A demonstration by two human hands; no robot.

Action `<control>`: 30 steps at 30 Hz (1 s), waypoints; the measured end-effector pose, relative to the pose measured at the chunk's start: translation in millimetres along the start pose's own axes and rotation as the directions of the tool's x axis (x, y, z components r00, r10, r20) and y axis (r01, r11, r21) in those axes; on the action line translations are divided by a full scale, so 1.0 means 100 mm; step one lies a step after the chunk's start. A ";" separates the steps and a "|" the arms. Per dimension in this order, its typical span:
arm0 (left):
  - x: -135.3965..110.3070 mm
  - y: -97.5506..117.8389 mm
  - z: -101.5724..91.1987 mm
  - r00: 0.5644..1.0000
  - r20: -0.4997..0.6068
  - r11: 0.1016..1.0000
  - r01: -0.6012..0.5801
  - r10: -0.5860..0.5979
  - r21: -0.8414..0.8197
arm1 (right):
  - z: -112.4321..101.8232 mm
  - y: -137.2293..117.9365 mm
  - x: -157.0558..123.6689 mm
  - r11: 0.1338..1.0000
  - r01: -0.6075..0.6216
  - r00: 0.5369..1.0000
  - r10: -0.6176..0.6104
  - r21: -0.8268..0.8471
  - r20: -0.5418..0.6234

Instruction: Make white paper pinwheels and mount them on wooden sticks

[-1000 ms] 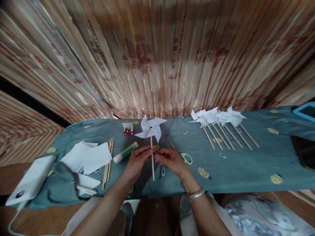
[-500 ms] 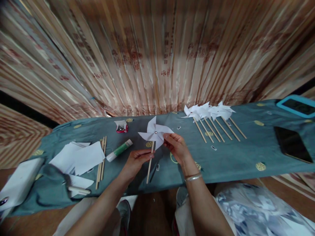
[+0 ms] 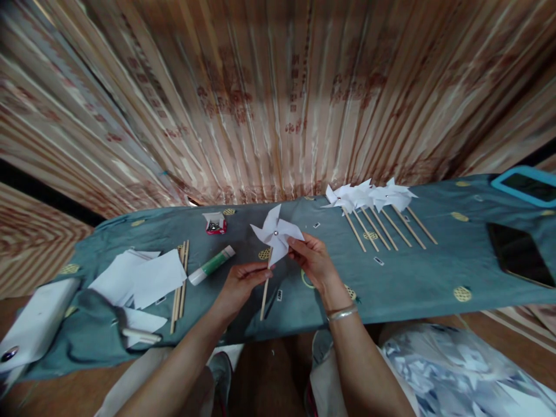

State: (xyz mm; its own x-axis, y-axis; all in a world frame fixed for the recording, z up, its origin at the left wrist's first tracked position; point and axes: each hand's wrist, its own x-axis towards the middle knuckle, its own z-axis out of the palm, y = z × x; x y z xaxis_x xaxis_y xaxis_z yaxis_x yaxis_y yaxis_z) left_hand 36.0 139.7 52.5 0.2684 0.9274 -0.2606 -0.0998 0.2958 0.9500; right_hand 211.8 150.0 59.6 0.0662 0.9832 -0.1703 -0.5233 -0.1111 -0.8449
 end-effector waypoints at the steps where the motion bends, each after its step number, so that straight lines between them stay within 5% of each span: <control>1: 0.00 0.00 0.00 1.000 -0.002 1.000 0.000 0.000 -0.005 | 0.01 0.00 0.00 1.000 -0.006 1.000 0.006 -0.004 0.008; 13: 0.00 -0.01 0.00 1.000 -0.030 1.000 -0.006 0.006 0.010 | 0.10 0.06 -0.06 0.996 -0.038 0.997 0.043 -0.085 0.062; 22: -0.01 0.03 -0.05 0.998 -0.055 1.000 0.026 -0.025 0.014 | -0.06 0.01 -0.01 0.998 0.035 0.998 -0.037 -0.053 -0.049; 30: -0.03 0.04 -0.03 0.998 -0.058 1.000 0.022 -0.022 0.005 | -0.02 0.02 -0.03 0.997 0.039 0.999 -0.040 -0.067 -0.017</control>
State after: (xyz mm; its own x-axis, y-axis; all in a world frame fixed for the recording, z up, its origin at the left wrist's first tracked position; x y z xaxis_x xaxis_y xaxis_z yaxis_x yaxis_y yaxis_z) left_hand 31.6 138.6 56.7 0.2143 0.9324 -0.2909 -0.0892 0.3153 0.9448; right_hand 212.2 146.5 57.3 0.1015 0.9842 -0.1448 -0.4626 -0.0821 -0.8828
